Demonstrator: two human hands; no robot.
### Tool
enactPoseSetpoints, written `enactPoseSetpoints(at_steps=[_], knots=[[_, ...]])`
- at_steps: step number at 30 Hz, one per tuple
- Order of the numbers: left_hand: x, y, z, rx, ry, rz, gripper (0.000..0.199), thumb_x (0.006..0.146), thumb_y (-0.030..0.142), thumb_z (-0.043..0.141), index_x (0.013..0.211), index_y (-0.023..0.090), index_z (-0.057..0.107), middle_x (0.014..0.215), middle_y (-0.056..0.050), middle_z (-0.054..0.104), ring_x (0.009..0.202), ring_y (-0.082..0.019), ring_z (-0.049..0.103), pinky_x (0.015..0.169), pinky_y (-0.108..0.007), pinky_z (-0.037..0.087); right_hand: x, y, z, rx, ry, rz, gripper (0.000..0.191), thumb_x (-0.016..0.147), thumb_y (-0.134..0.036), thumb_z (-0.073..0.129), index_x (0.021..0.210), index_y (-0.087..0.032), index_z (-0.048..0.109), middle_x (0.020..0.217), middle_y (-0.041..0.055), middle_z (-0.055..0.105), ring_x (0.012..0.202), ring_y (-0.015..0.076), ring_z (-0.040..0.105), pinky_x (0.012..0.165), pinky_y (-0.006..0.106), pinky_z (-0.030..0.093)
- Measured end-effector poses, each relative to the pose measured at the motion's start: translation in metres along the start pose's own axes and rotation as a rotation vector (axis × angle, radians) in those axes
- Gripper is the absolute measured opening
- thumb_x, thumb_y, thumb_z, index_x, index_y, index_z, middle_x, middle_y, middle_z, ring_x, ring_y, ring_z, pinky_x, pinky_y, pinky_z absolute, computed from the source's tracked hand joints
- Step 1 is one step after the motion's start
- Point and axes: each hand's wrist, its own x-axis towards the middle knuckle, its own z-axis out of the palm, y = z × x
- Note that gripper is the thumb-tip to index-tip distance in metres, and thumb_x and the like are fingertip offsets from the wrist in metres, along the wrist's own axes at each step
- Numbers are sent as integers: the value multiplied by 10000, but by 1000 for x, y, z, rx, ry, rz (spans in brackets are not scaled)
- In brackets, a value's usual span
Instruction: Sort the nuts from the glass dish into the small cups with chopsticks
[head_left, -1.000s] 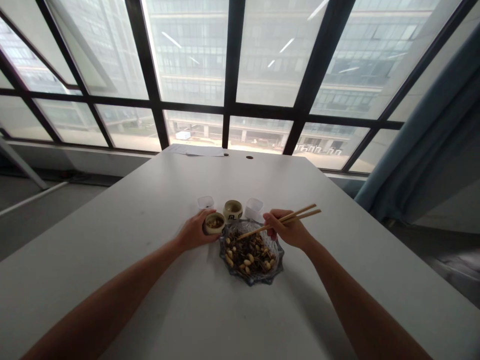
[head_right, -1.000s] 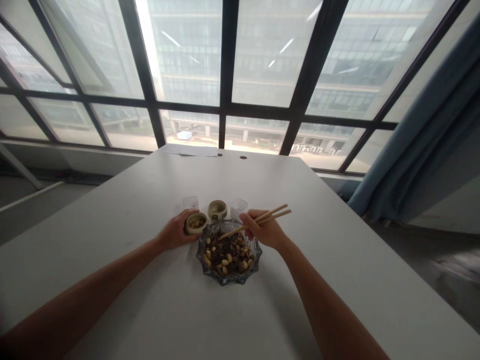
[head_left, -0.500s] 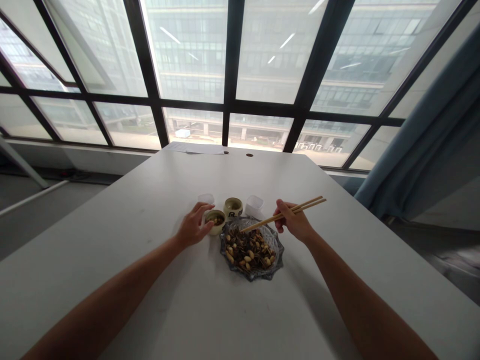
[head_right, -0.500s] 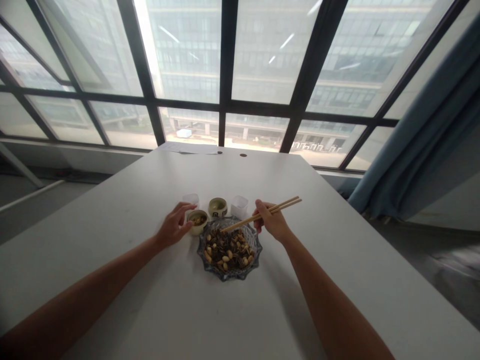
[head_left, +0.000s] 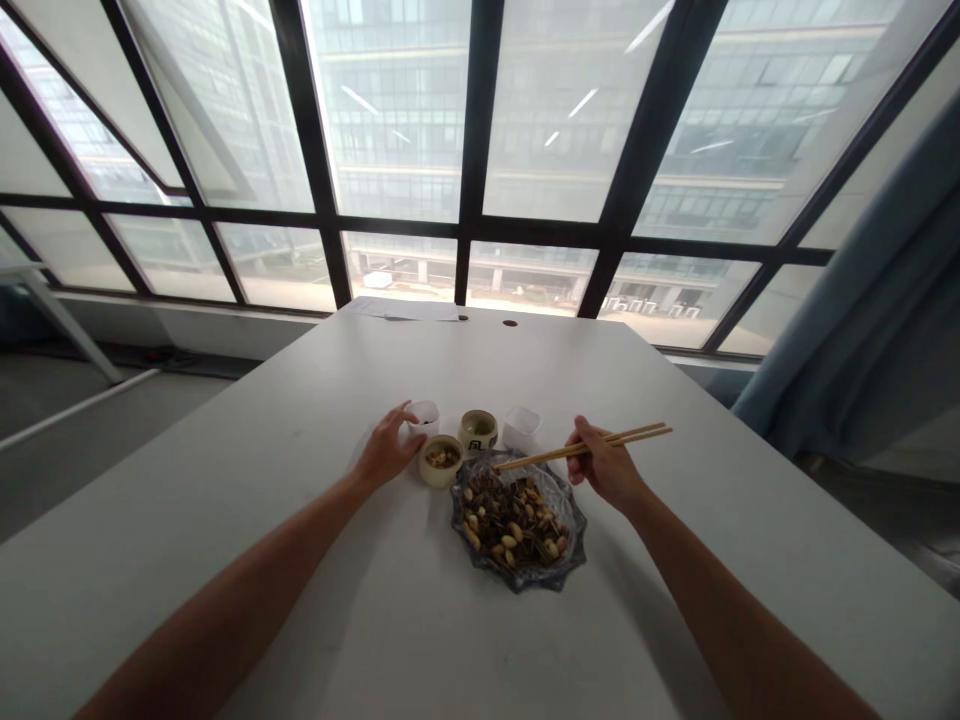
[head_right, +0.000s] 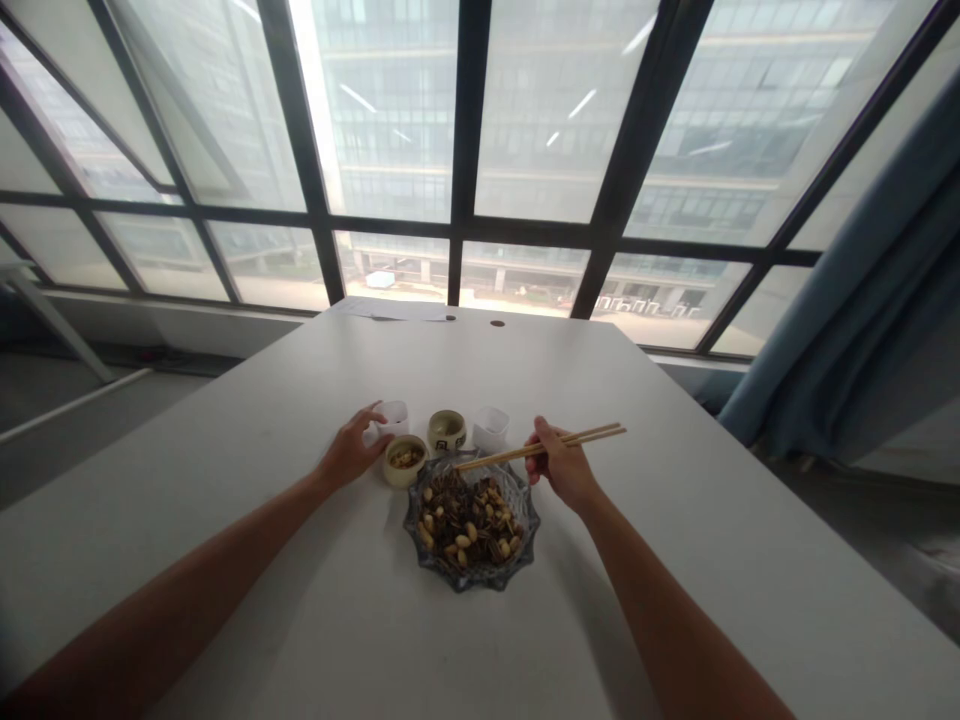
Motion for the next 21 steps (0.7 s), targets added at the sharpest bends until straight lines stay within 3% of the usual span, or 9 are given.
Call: enactPoseSetpoints(at_steps=[4,9,13,17,21], knots=[[1,4,-3,-50,77,38,128,794,236,663,892,215,584,1236,-103,612,1209,-254,589,1022,-462,508,1,-3,0,144,27,-23,512,641,-628,811,582,-172,586,386,-22,533,289,96,452,301,220,422],[1,8,-5,-108,126,63,467,770,232,697,1205,225,530,1257,-101,588,1182,-245,594,920,-419,576,3,-6,-3,277,58,-26,465,730,-561,779,588,-189,538,399,-43,510,307,85,434,340,222,436],[0,8,-3,-111,136,51,537,776,247,701,1273,224,499,1260,-101,594,1162,-248,603,926,-429,579,0,-8,2,251,91,-35,472,745,-584,757,600,-194,535,397,-44,498,307,85,422,340,226,432],[0,9,0,-133,113,18,591,778,266,709,1319,220,475,1291,-113,588,1159,-252,608,925,-430,585,-8,-16,34,90,141,-217,535,730,-700,700,615,-194,570,427,-14,543,334,116,490,346,247,446],[-1,10,2,-155,93,2,625,777,270,722,1344,230,460,1300,-112,587,1172,-254,606,926,-431,589,-9,-27,87,-198,25,-354,567,786,-750,589,648,-199,589,485,21,601,383,134,541,384,256,462]])
